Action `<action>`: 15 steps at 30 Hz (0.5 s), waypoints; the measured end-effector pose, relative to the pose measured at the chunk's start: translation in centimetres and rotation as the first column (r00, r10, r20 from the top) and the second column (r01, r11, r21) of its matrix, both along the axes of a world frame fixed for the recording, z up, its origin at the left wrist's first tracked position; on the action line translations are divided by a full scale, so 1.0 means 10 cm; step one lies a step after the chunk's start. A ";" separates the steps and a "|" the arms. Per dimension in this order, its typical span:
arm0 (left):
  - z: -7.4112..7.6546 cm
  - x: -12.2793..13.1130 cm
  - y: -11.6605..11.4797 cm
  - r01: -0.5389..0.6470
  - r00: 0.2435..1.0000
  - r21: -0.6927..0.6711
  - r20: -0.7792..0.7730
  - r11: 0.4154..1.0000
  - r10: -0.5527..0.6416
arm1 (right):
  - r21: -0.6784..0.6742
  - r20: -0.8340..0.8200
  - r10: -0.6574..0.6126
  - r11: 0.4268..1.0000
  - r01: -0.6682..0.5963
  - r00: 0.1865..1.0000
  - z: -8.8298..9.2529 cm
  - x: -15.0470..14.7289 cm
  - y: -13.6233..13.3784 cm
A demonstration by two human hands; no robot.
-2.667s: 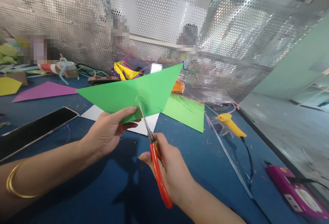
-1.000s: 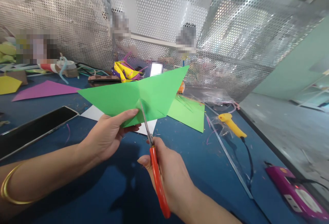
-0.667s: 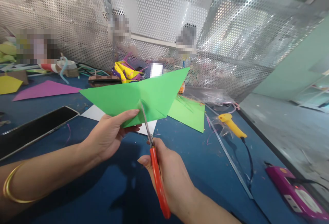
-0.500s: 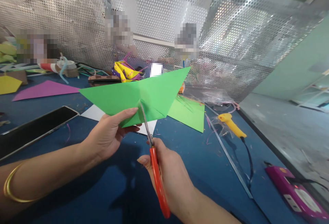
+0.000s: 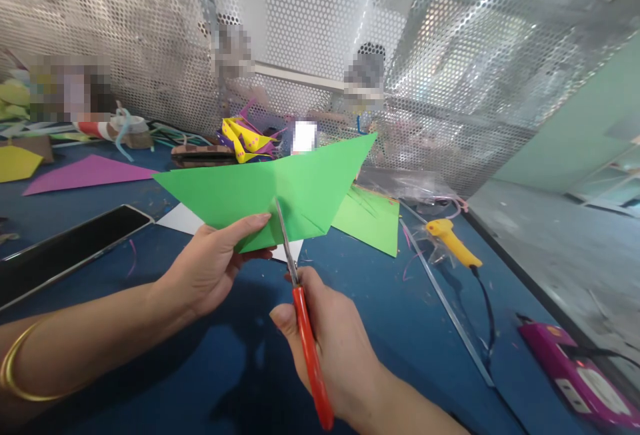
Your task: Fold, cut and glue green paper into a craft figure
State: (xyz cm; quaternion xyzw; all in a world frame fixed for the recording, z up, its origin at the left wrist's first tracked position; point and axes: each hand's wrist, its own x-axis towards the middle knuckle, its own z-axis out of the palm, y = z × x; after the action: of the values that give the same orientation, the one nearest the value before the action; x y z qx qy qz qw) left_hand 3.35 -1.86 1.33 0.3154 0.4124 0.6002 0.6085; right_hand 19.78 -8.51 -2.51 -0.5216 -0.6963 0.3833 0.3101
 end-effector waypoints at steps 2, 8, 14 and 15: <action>0.00 0.01 -0.01 0.008 1.000 0.001 -0.004 1.000 -0.008 | 0.004 0.009 0.002 1.000 -0.002 1.000 0.01 0.00 0.00; 0.00 0.01 -0.04 0.006 1.000 0.002 -0.001 1.000 -0.006 | 0.012 0.041 -0.030 0.999 0.029 0.999 0.00 -0.03 0.01; 0.01 0.01 -0.05 0.016 1.000 -0.004 0.002 1.000 -0.016 | -0.010 0.087 -0.062 0.998 0.063 0.994 0.02 -0.06 0.01; 0.01 0.00 -0.05 0.017 1.000 -0.004 0.002 1.000 -0.017 | -0.017 0.089 -0.064 0.998 0.066 0.994 0.02 -0.06 0.01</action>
State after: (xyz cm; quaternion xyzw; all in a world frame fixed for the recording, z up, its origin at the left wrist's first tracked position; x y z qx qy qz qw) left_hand 3.40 -2.34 1.42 0.3170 0.4106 0.5944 0.6145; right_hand 19.17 -8.43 -2.35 -0.5635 -0.6882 0.3565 0.2861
